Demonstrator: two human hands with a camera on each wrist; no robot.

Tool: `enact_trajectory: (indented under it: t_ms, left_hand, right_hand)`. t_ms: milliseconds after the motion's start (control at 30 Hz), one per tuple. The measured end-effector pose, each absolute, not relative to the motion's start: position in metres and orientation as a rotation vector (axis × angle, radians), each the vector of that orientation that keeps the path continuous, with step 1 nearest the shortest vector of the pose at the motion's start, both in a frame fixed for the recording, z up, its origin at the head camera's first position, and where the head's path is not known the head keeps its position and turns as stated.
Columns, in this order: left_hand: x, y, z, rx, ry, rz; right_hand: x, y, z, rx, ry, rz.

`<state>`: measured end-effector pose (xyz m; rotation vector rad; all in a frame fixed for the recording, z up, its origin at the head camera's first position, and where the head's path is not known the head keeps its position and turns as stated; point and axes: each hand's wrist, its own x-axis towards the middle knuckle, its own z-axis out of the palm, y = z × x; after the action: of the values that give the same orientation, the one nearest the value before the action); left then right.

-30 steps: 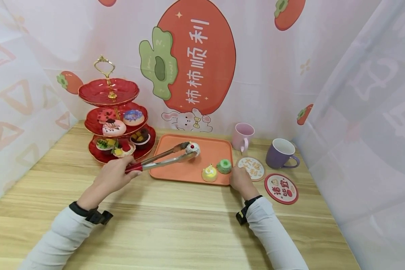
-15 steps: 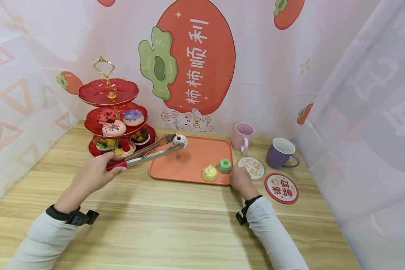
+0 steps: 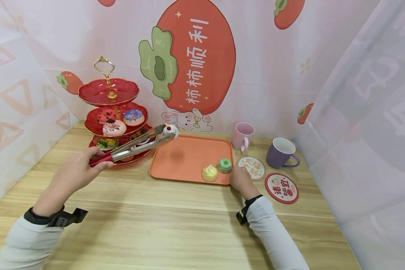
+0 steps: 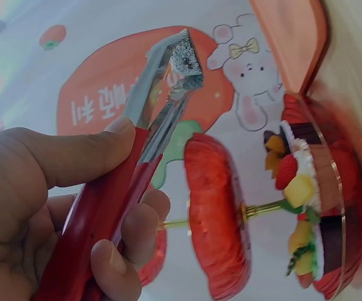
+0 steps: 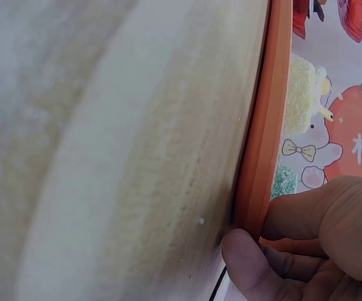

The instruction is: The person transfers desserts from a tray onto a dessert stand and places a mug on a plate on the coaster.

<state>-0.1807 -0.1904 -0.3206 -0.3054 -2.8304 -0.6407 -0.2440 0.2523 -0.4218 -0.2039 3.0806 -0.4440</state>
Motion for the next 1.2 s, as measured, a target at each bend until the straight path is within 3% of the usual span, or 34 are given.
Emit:
enact_trajectory:
  t_ms: [1200]
  left_hand:
    - [-0.165, -0.214, -0.27, -0.211, -2.563, -0.597]
  right_hand:
    - [-0.244, 0.252, -0.42, -0.165, 3.049, -0.458]
